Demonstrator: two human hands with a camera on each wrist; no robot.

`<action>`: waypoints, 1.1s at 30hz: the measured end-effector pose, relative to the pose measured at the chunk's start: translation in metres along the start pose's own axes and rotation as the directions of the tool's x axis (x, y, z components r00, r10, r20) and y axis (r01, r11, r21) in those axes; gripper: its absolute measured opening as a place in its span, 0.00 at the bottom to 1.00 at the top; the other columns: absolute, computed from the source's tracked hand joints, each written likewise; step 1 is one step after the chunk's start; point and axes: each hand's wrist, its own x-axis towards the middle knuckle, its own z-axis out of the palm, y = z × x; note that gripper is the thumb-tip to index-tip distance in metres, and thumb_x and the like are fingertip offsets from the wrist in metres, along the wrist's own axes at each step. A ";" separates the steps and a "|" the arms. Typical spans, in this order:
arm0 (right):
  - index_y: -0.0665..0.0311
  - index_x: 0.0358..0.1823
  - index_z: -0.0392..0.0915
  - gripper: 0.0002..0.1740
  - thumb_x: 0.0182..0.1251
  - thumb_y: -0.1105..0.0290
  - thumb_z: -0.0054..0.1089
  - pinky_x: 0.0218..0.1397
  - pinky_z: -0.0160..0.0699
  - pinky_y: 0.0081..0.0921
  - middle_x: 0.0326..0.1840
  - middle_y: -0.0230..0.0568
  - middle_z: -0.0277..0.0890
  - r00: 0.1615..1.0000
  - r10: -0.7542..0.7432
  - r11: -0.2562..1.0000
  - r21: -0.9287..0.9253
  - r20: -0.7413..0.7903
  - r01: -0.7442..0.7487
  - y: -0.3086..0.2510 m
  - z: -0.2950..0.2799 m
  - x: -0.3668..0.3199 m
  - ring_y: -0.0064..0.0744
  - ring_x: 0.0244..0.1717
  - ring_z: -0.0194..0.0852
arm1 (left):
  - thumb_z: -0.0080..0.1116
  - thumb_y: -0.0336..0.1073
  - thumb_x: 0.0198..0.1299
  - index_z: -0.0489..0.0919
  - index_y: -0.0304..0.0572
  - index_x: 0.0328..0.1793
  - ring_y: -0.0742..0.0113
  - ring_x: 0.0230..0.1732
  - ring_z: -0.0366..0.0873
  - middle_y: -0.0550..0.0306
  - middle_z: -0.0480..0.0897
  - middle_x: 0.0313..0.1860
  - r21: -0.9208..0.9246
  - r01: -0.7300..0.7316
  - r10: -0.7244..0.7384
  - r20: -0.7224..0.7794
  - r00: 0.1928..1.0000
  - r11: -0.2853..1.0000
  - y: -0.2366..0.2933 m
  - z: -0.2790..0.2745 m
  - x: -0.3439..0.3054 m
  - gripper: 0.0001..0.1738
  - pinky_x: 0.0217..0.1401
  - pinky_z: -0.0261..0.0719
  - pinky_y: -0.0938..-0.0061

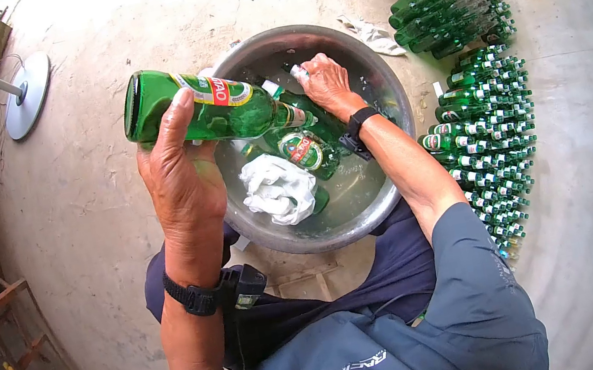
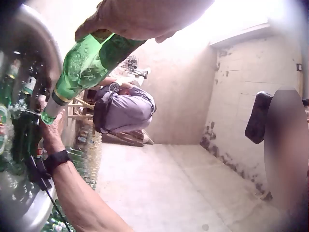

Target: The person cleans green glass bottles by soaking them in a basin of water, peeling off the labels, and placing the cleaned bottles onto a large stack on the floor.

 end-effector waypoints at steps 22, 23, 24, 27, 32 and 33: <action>0.76 0.77 0.56 0.45 0.69 0.54 0.63 0.72 0.71 0.50 0.68 0.73 0.69 0.947 -0.007 0.987 0.155 0.320 -0.045 0.069 -0.013 -0.083 0.69 0.67 0.71 | 0.68 0.30 0.65 0.79 0.40 0.57 0.64 0.51 0.82 0.56 0.83 0.50 -0.047 0.023 -0.022 0.025 0.999 0.999 -0.024 0.008 -0.006 0.16 0.60 0.79 0.59; 0.76 0.77 0.56 0.45 0.69 0.54 0.63 0.72 0.71 0.50 0.68 0.73 0.69 0.947 -0.005 0.987 0.157 0.321 -0.048 0.068 -0.011 -0.082 0.69 0.67 0.71 | 0.68 0.30 0.65 0.79 0.40 0.57 0.64 0.51 0.82 0.56 0.83 0.50 -0.045 0.025 -0.024 0.025 0.999 0.999 -0.026 0.008 -0.006 0.16 0.60 0.79 0.59; 0.77 0.76 0.57 0.43 0.70 0.53 0.61 0.71 0.72 0.50 0.67 0.73 0.69 0.953 -0.001 0.989 0.142 0.303 -0.044 0.067 -0.007 -0.082 0.69 0.66 0.71 | 0.67 0.32 0.66 0.80 0.40 0.57 0.63 0.53 0.83 0.55 0.84 0.51 -0.034 0.021 -0.020 0.042 0.999 0.999 -0.028 0.006 -0.005 0.15 0.60 0.81 0.59; 0.77 0.73 0.59 0.40 0.73 0.52 0.58 0.70 0.73 0.52 0.66 0.73 0.70 0.970 -0.010 0.992 0.128 0.242 -0.021 0.066 0.002 -0.079 0.69 0.66 0.72 | 0.67 0.32 0.66 0.80 0.39 0.57 0.63 0.53 0.83 0.55 0.84 0.50 -0.037 0.036 -0.034 0.058 0.998 0.999 -0.025 0.010 -0.007 0.15 0.60 0.81 0.59; 0.74 0.70 0.64 0.36 0.75 0.51 0.56 0.68 0.73 0.53 0.66 0.69 0.72 0.992 -0.052 0.991 0.132 0.111 0.037 0.065 0.014 -0.071 0.67 0.65 0.73 | 0.68 0.30 0.65 0.79 0.39 0.57 0.63 0.51 0.82 0.56 0.83 0.49 -0.041 0.045 -0.043 0.044 0.998 0.998 -0.024 0.013 -0.006 0.16 0.60 0.80 0.59; 0.74 0.70 0.64 0.36 0.75 0.51 0.56 0.68 0.73 0.53 0.66 0.69 0.72 0.992 -0.054 0.990 0.133 0.110 0.039 0.066 0.015 -0.068 0.67 0.65 0.73 | 0.68 0.30 0.65 0.79 0.39 0.57 0.63 0.52 0.82 0.56 0.83 0.49 -0.035 0.039 -0.037 0.033 0.999 0.999 -0.024 0.013 -0.005 0.16 0.60 0.80 0.59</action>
